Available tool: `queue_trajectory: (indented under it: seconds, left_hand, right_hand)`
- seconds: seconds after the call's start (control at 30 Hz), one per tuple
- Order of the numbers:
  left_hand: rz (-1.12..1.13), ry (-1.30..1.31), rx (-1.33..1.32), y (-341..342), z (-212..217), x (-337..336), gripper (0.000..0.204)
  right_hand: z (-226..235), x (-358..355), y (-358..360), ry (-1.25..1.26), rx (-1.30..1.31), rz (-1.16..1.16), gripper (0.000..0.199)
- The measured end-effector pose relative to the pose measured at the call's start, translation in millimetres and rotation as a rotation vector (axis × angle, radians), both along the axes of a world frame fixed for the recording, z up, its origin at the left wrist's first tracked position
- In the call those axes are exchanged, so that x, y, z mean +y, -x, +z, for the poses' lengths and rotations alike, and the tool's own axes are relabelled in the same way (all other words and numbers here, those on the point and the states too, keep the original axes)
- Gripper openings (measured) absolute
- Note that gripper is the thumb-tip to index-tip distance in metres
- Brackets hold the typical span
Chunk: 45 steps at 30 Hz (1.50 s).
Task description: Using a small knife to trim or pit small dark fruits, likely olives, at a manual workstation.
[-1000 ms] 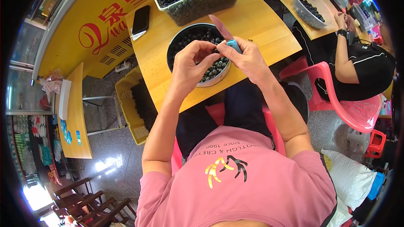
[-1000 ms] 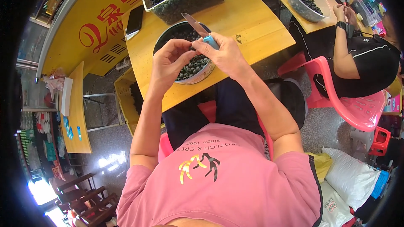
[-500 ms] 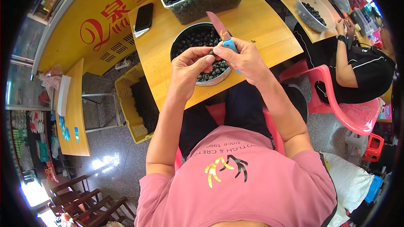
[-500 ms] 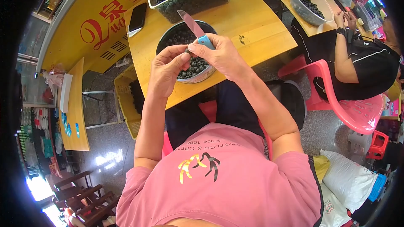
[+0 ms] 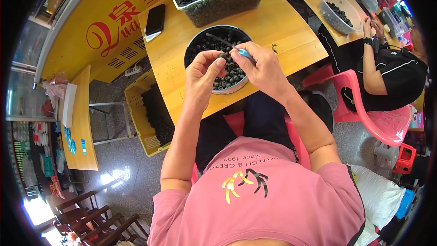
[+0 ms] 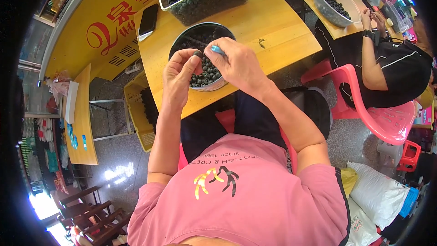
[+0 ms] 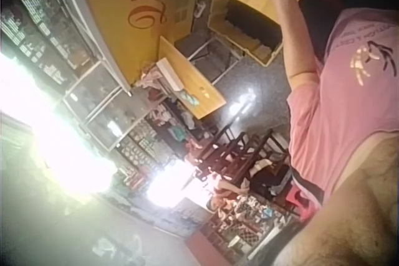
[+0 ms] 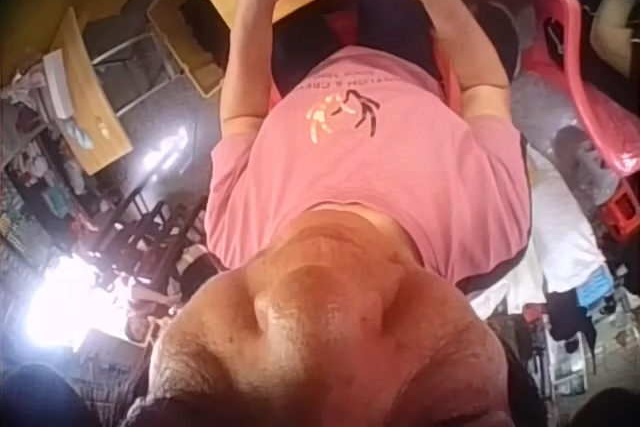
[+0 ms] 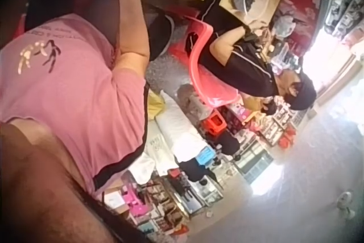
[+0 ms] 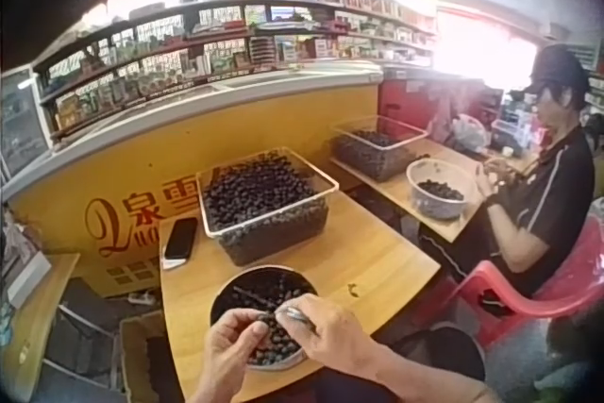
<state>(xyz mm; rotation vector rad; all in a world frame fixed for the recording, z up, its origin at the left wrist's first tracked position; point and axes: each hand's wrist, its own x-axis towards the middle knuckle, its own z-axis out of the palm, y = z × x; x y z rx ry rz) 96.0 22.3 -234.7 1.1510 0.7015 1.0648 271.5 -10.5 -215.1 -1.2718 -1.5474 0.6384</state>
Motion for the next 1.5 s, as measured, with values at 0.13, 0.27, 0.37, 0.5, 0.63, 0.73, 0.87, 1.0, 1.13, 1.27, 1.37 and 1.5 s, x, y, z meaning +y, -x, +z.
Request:
queue_trajectory:
  seconds: [0.13, 0.27, 0.37, 0.5, 0.63, 0.73, 0.87, 1.0, 1.13, 1.27, 1.37, 1.5]
  left_hand:
    - [-0.009, -0.006, -0.037, -1.2, 0.6, -0.6, 0.017]
    - [-0.004, -0.025, -0.057, -4.4, 4.7, -2.7, 0.017]
    - [0.000, -0.033, -0.041, -4.7, 4.5, -2.9, 0.016]
    - [-0.008, -0.053, -0.046, -3.3, 3.2, -2.3, 0.016]
    - [-0.075, -0.008, -0.116, 0.7, 4.3, -5.8, 0.015]
    - [-0.075, -0.005, -0.153, 0.7, 12.6, -13.2, 0.016]
    - [0.014, 0.021, -0.102, 0.1, 5.3, -8.2, 0.017]
    - [0.080, -0.081, -0.062, -6.4, 3.9, -10.4, 0.021]
    - [0.125, -0.044, -0.007, -7.7, 10.2, -14.9, 0.023]
    - [0.108, -0.084, 0.038, -6.7, 9.9, -15.9, 0.020]
    - [0.140, -0.134, 0.064, -6.0, 11.9, -18.1, 0.016]
    - [0.171, -0.134, 0.090, 8.0, 13.7, -15.2, 0.015]
  right_hand:
    - [0.4, -2.7, -2.1, -0.329, -0.317, -0.034, 0.013]
    - [-0.4, -1.4, -3.7, -0.368, -0.396, -0.033, 0.010]
    - [-0.6, -1.7, -5.8, -0.368, -0.431, -0.037, 0.011]
    - [-1.7, -0.3, -6.9, -0.409, -0.448, -0.067, 0.012]
    - [-14.2, 6.1, -18.1, -0.319, -0.496, -0.078, 0.011]
    - [-16.8, 5.0, -19.5, -0.237, -0.378, -0.102, 0.015]
    - [18.1, -7.9, -7.7, 0.166, 0.144, 0.060, 0.025]
    - [15.2, -6.1, 2.2, 0.100, 0.322, 0.137, 0.022]
    - [17.2, -7.0, 4.3, 0.161, 0.341, 0.135, 0.019]
    - [10.1, -1.7, 6.2, 0.166, 0.384, 0.132, 0.018]
    - [9.4, 0.0, 6.2, 0.192, 0.408, 0.148, 0.019]
    - [-0.1, 6.9, 11.2, 0.270, 0.505, 0.186, 0.019]
